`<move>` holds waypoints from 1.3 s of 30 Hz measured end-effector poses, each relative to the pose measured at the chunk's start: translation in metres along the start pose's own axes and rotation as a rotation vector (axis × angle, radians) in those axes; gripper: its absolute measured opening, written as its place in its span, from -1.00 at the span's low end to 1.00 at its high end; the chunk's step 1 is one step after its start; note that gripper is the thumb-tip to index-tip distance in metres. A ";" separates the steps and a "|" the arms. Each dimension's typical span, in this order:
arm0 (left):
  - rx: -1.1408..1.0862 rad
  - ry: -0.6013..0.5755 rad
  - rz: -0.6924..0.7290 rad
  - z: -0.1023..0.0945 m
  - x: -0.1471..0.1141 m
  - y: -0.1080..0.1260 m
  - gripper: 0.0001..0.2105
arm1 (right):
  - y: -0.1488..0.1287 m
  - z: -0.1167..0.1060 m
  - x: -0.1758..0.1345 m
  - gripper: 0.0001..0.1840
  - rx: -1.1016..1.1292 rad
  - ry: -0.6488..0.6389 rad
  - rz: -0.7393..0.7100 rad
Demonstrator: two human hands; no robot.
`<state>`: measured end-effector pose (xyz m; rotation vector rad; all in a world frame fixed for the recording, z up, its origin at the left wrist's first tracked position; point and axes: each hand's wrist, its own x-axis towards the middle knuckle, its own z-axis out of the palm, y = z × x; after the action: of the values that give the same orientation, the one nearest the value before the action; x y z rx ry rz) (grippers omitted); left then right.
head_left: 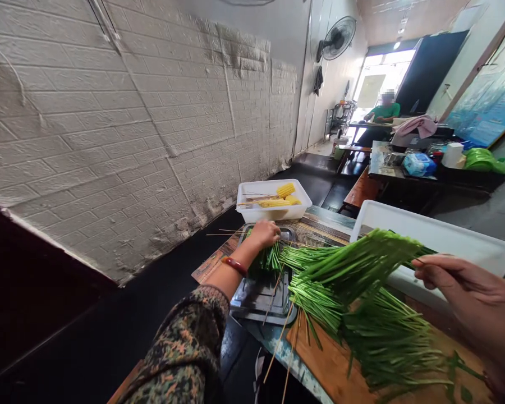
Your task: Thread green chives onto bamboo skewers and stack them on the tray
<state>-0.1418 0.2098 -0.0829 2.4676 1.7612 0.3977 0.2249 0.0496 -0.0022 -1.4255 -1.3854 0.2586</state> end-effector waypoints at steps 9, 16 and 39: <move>0.112 -0.050 0.080 -0.003 0.012 0.023 -0.83 | 0.014 -0.007 0.001 -0.78 0.057 -0.057 0.108; 0.067 -0.034 0.074 -0.014 0.012 0.016 -0.83 | 0.023 -0.005 0.002 -0.78 0.163 -0.023 0.213; -1.510 0.409 -0.336 -0.070 -0.113 -0.015 -0.59 | -0.080 0.114 0.033 -0.68 0.267 -0.767 -0.273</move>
<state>-0.2080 0.1027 -0.0371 1.0278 1.0743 1.5103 0.1023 0.1145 0.0304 -0.9202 -2.0455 0.8381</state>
